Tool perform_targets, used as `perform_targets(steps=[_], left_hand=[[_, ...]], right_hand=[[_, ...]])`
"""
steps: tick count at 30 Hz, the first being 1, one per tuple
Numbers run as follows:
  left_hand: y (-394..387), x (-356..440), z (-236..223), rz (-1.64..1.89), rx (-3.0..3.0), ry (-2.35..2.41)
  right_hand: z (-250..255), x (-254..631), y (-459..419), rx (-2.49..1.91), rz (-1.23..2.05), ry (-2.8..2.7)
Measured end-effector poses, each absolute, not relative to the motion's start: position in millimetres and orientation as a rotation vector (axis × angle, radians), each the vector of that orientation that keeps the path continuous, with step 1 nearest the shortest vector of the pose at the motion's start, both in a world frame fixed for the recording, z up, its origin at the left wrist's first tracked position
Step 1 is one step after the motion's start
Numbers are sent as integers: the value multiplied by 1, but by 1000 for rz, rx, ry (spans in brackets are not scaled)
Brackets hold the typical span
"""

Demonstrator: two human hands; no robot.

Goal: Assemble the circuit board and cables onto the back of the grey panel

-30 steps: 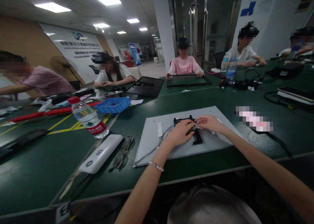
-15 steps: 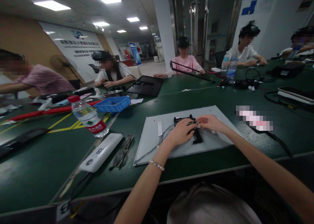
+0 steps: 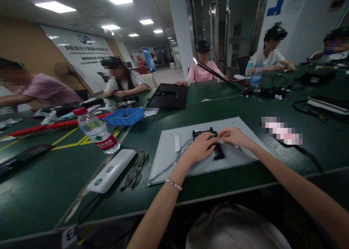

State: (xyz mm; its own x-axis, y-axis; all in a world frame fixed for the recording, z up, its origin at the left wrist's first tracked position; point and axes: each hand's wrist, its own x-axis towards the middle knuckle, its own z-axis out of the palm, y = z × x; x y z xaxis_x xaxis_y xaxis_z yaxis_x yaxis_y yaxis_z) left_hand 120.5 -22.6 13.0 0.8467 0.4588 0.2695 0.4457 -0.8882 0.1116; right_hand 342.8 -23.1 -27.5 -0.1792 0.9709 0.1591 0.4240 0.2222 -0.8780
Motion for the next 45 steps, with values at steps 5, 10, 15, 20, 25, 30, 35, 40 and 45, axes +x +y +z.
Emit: perform_targets(steps=[5,10,15,20,25,30,35,40,45], left_hand=[[-23,121,14,434,2976,734],[-23,121,13,427,2977,736],[-23,121,13,464,2959,733],[-22,120,13,472,2933,703],[-21,121,13,463,2939,694],[-22,121,13,467,2952,685],[-23,120,13,466,2944,702],[-23,120,14,483,2926,705],[-22,117,16,562,2920,738]], right_hand=[[-26,340,-26,-1321,909,-1719],[-23,340,-29,-1347,820,-1729],[-25,342,-27,-1374,750,-1730],[-29,343,-24,-1390,794,-1700],[-25,340,-28,-1336,818,-1742],[-22,340,-29,-1292,702,-1877],[-21,340,-30,-1277,674,-1937],[-21,340,-31,-1325,680,-1957],[-25,337,-29,-1318,727,-1942]])
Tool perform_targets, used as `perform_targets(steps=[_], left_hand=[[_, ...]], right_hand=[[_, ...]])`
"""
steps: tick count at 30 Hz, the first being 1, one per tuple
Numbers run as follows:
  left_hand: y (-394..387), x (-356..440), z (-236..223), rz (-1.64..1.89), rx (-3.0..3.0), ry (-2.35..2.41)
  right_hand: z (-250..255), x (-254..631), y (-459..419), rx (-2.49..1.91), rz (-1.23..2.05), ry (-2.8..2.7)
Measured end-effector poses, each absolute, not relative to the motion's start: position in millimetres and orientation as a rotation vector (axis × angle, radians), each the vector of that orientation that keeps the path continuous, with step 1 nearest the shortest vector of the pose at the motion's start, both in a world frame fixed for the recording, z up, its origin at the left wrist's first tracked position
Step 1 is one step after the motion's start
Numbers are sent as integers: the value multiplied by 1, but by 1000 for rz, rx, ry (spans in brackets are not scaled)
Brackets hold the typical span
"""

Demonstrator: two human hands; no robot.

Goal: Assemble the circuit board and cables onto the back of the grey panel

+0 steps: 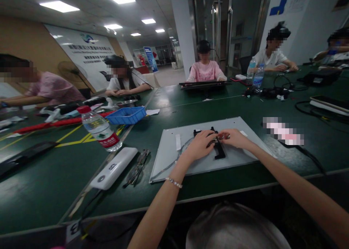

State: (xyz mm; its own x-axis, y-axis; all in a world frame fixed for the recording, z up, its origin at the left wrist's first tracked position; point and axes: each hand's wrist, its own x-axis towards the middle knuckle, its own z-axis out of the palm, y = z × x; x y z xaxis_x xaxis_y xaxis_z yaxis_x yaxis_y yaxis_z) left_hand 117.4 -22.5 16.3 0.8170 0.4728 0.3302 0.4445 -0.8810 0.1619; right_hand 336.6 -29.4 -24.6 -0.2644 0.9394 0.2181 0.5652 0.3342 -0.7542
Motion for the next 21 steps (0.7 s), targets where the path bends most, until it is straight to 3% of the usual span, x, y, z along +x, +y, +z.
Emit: perform_targets(steps=[15,21], left_hand=[[13,47,49,756,2726,1489],[24,9,28,695,2550,1623]], right_hand=[[-21,337,-31,-1344,811,-1924],[-20,335,-33,-1375,848,-1902]])
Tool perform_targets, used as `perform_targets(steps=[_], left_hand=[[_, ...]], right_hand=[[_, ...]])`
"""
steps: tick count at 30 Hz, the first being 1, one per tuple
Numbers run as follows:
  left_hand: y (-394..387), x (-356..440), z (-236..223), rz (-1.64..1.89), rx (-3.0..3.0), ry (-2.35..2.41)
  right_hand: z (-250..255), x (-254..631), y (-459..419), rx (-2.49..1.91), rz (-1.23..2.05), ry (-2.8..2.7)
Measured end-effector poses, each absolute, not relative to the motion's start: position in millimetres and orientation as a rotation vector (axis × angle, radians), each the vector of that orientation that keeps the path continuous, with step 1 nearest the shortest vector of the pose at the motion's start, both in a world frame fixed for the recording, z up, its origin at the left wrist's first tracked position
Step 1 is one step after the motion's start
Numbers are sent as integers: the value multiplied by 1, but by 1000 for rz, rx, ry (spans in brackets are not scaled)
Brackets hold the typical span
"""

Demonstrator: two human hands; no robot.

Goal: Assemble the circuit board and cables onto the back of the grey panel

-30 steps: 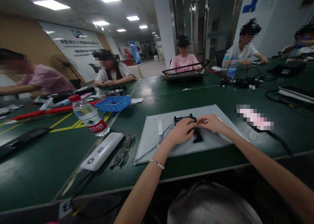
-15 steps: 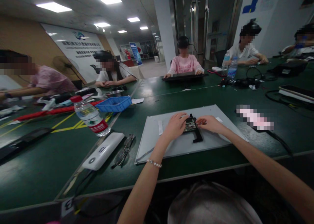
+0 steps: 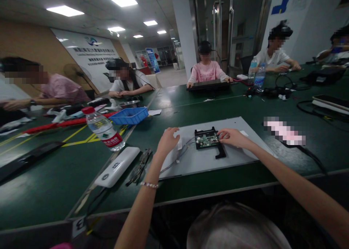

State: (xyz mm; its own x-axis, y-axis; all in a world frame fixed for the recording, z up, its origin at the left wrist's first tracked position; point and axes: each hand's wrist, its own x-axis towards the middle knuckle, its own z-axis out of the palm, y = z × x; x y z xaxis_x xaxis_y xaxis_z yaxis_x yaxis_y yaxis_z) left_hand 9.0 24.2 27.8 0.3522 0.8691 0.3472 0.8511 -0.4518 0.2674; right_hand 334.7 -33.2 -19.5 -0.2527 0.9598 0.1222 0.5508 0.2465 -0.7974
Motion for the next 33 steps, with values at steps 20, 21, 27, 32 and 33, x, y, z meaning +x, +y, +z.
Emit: perform_targets(steps=[20,21,27,32,33], left_hand=[[23,-2,23,1094,2089,1540],[21,-2,26,1128,2059,1522],[0,6,29,1085,2078,1453],[-11,10,23,937,2217,1555],[-13,10,22,906,2229,1595]], right_hand=[[-22,349,-30,-1550,352,-1902],[-18,348,-32,-1531,329,-1899],[9,323,-43,-1334,329,-1959],[27,277,-64,-1128,291,-2208],[28,268,-68,-1089,271,-2265]])
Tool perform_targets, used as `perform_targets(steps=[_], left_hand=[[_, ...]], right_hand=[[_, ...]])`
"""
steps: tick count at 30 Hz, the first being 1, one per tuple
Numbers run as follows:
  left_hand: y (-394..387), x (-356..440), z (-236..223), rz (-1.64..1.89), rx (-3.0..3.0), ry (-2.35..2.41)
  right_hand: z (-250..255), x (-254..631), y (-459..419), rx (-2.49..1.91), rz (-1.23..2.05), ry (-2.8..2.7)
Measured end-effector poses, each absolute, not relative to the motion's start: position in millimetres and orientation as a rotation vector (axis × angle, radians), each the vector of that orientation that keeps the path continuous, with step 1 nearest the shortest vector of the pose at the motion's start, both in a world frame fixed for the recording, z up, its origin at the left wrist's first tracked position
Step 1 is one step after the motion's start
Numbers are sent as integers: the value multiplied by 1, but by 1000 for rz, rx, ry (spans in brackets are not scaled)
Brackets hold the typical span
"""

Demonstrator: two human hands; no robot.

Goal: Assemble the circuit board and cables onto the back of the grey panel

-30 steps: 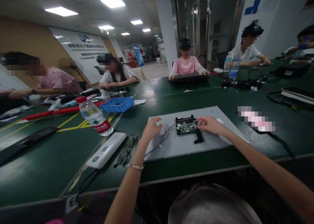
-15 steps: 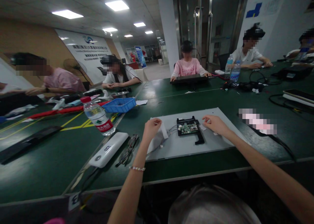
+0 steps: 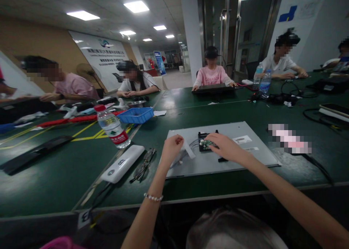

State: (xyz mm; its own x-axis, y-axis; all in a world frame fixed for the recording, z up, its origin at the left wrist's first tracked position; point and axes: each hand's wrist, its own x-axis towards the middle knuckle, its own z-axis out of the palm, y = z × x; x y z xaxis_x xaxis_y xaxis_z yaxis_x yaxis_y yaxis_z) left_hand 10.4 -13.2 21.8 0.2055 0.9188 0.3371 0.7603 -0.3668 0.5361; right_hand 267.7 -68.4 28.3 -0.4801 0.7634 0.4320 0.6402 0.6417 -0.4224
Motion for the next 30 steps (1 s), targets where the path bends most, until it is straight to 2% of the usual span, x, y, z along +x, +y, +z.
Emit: perform_targets(steps=[7,10,14,19,30], left_hand=[[-43,20,33,873,2519,1772],[-59,30,38,663,2684,1703],[-66,39,29,427,2652,1779],[-66,39,12,293,2550,1869],[-61,29,1,426,2467,1793]], right_hand=[[23,219,-82,-908,71,-2555],[17,208,-83,-891,14,-2608],[14,203,-87,-895,60,-2630],[14,204,-95,-921,162,-2606],[2,190,-111,-1079,198,-2446]])
